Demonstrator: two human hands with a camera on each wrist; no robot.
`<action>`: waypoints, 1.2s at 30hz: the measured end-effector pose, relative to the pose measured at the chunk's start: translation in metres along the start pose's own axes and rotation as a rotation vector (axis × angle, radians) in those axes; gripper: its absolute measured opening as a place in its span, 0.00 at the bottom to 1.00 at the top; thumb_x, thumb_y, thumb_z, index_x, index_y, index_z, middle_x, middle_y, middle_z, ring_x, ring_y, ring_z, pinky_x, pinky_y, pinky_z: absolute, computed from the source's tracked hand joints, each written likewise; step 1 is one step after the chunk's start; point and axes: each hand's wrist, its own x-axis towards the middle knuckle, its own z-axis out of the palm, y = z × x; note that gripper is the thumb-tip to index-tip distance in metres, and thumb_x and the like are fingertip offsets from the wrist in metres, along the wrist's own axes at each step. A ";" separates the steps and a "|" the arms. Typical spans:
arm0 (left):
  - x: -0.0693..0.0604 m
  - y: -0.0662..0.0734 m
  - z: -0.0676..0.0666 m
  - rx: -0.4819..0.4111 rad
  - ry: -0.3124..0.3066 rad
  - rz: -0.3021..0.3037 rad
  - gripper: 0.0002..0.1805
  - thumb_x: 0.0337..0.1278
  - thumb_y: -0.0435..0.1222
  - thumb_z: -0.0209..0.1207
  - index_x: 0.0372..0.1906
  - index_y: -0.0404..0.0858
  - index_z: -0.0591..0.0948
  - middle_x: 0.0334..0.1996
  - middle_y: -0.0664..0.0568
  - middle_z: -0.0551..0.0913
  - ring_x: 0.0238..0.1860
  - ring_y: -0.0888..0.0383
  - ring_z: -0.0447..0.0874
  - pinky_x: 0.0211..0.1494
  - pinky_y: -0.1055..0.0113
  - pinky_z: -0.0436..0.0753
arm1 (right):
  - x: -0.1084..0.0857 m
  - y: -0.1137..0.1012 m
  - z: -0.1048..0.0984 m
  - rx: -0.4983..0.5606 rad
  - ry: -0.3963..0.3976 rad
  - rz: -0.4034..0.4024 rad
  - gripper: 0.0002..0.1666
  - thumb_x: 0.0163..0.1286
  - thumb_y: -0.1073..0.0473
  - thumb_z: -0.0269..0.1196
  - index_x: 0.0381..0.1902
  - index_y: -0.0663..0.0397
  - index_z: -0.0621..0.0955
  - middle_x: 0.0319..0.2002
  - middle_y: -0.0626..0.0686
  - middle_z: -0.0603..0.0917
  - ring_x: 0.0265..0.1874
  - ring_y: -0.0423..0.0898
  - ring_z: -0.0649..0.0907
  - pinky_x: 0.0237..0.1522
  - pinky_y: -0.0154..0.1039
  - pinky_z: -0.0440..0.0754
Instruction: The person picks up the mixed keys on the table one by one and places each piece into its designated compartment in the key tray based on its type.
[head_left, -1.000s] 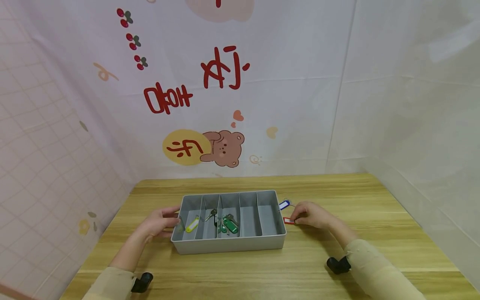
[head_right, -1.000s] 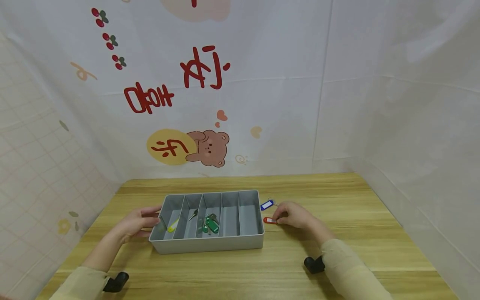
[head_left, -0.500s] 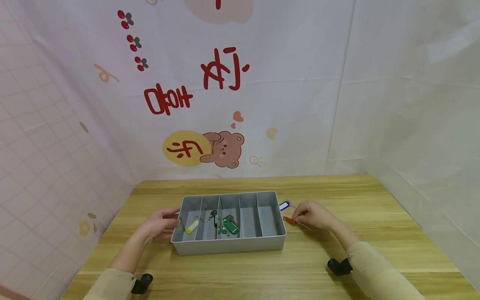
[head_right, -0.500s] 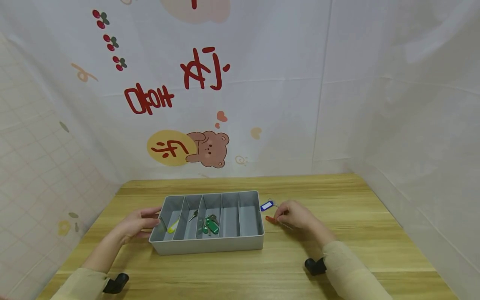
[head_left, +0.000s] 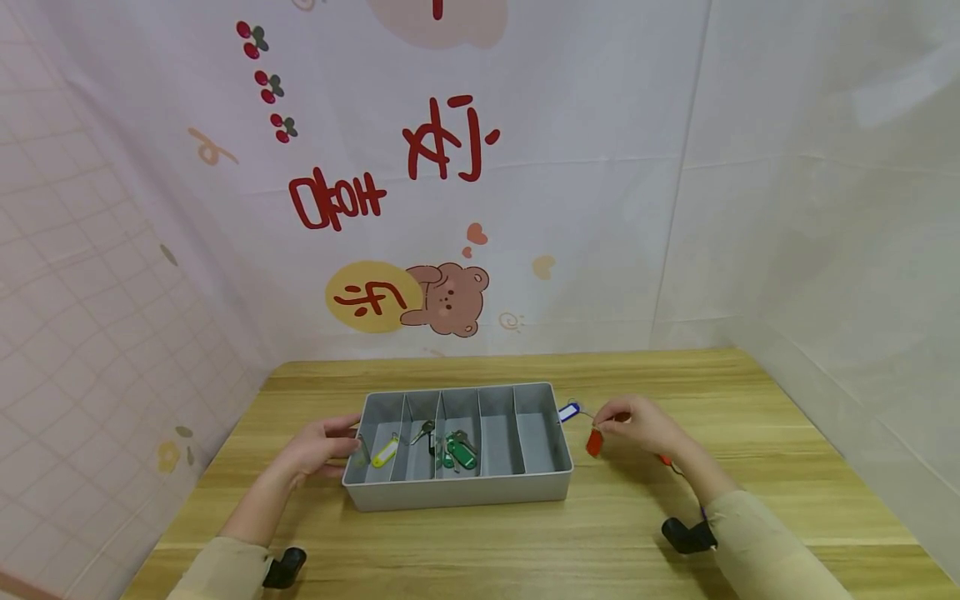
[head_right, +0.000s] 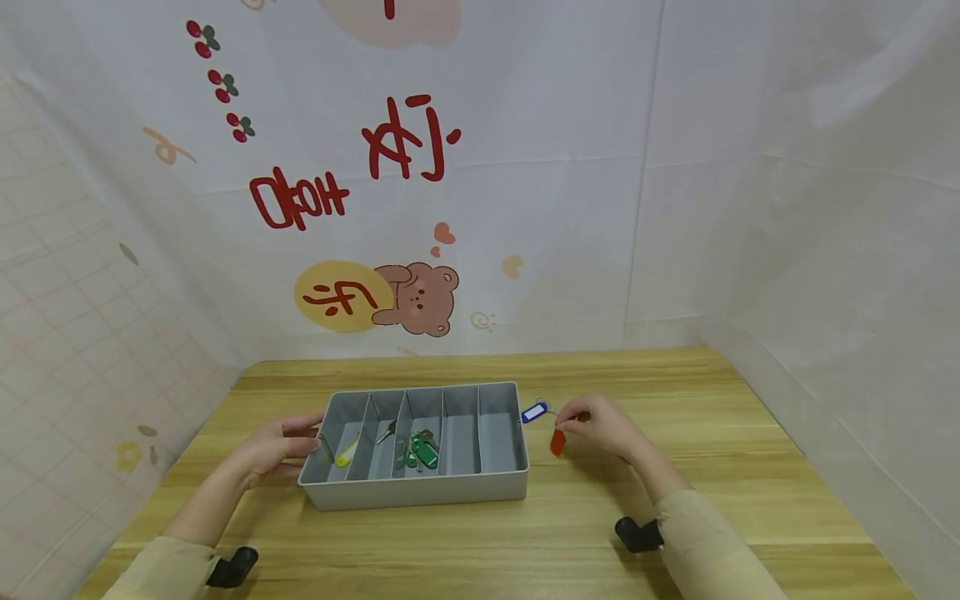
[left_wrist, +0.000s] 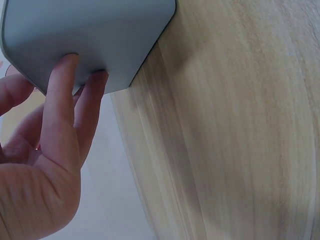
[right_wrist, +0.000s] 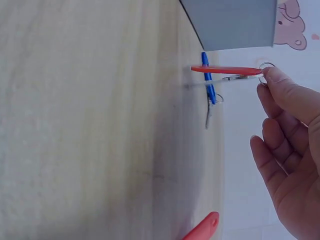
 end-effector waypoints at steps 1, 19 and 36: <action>0.000 0.000 0.000 -0.001 0.000 0.000 0.36 0.63 0.27 0.57 0.73 0.25 0.59 0.64 0.22 0.66 0.47 0.43 0.84 0.41 0.53 0.87 | 0.000 0.000 -0.001 0.000 0.004 0.005 0.03 0.65 0.63 0.68 0.34 0.50 0.88 0.33 0.42 0.87 0.35 0.37 0.81 0.39 0.36 0.81; 0.001 0.000 0.001 -0.013 0.005 -0.002 0.35 0.62 0.27 0.58 0.73 0.26 0.60 0.63 0.23 0.67 0.47 0.44 0.84 0.41 0.54 0.87 | 0.000 -0.024 -0.019 -0.025 0.139 0.026 0.05 0.66 0.64 0.68 0.34 0.48 0.88 0.33 0.42 0.86 0.34 0.39 0.81 0.39 0.38 0.82; 0.000 0.000 0.001 0.002 -0.005 0.008 0.35 0.64 0.27 0.57 0.73 0.25 0.59 0.64 0.23 0.66 0.47 0.43 0.84 0.42 0.53 0.87 | 0.006 -0.057 -0.027 -0.087 0.214 0.000 0.04 0.65 0.60 0.69 0.34 0.43 0.87 0.32 0.39 0.83 0.35 0.41 0.78 0.36 0.40 0.79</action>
